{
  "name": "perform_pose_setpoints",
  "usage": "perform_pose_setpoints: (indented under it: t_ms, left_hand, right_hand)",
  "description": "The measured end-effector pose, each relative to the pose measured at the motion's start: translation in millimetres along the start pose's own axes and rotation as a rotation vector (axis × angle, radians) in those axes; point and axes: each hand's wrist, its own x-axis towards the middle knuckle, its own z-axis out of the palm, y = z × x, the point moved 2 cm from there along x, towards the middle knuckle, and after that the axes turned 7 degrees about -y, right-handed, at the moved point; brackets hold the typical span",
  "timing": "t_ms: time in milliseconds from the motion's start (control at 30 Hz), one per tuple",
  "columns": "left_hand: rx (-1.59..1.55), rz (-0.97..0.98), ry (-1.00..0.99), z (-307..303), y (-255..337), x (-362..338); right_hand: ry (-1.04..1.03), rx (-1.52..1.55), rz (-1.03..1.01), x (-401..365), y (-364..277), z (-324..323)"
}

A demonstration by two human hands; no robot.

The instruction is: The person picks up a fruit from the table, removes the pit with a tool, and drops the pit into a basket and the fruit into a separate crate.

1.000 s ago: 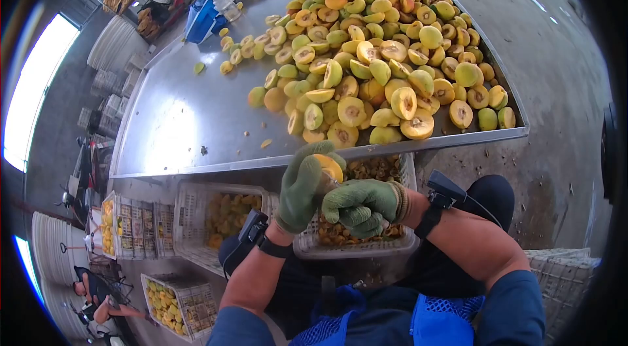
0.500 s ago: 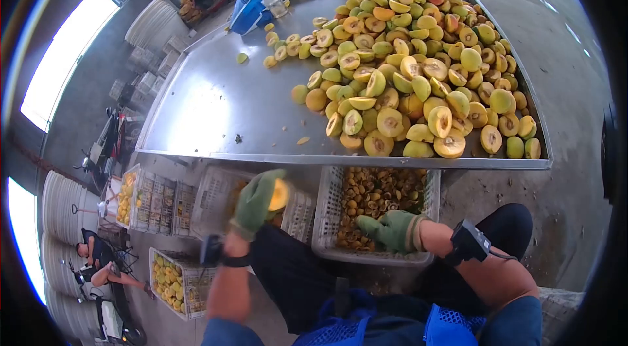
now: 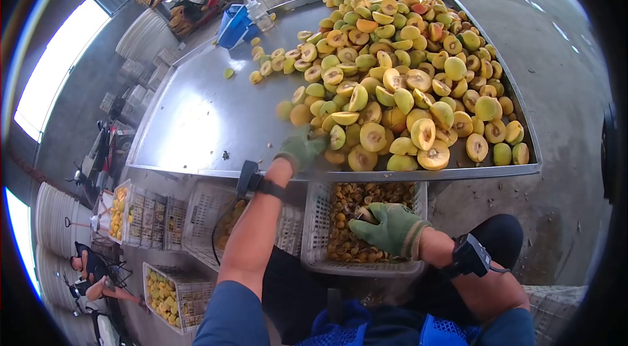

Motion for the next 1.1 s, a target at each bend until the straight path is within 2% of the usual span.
perform_pose_setpoints:
  t_ms: [100,167,233,300,333,400,500,533,600,733,867,933,1033,1100]
  left_hand:
    - [-0.082,0.211,0.114,20.4,-29.7,20.2]
    - [-0.272,0.194,0.021,16.3,-36.7,9.0]
    - [-0.51,0.122,-0.017,4.3,-22.0,-15.1]
    - [-0.799,-0.009,-0.014,-12.0,17.7,-55.3]
    - [-0.812,-0.07,-0.016,-18.1,39.3,-73.8]
    - [-0.664,0.174,0.025,-1.7,37.5,-86.8]
    - [-0.753,0.337,0.018,24.4,40.5,-107.0]
    - [-0.919,0.352,0.007,32.6,42.7,-109.9]
    - [-0.939,0.454,0.048,33.0,47.7,-117.8]
    - [-0.502,0.655,0.169,38.1,47.5,-125.9]
    - [-0.39,0.673,0.194,56.0,29.2,-116.1]
    - [-0.654,0.627,0.073,52.4,33.9,-119.4]
    - [-0.738,0.608,0.027,47.1,39.9,-128.2]
    - [-0.767,0.526,0.028,54.0,35.3,-127.8]
  right_hand:
    - [-0.033,0.141,0.052,-5.5,-3.3,-4.3]
    - [0.012,0.042,-0.09,10.0,17.2,1.4]
    - [0.046,0.038,-0.129,13.5,13.8,-2.5]
    - [0.067,0.135,-0.056,7.0,-14.6,-14.6]
    - [0.096,0.196,-0.126,10.6,-19.3,-14.3]
    - [0.153,0.318,-0.256,15.8,-24.8,-11.9]
    - [0.028,0.597,-0.248,20.5,-35.2,-11.3]
    - [0.027,0.587,-0.211,19.4,-33.6,-11.8]
    - [0.015,0.567,-0.141,19.6,-32.6,-10.1]
    - [-0.047,0.578,-0.035,21.5,-29.6,-2.6]
    - [0.117,0.334,-0.192,29.4,-18.4,11.4]
    - [0.217,0.189,-0.23,28.3,-16.9,11.7]
    - [0.348,-0.175,-0.188,20.4,-19.4,5.4]
    - [0.37,-0.238,-0.187,19.6,-18.7,5.1]
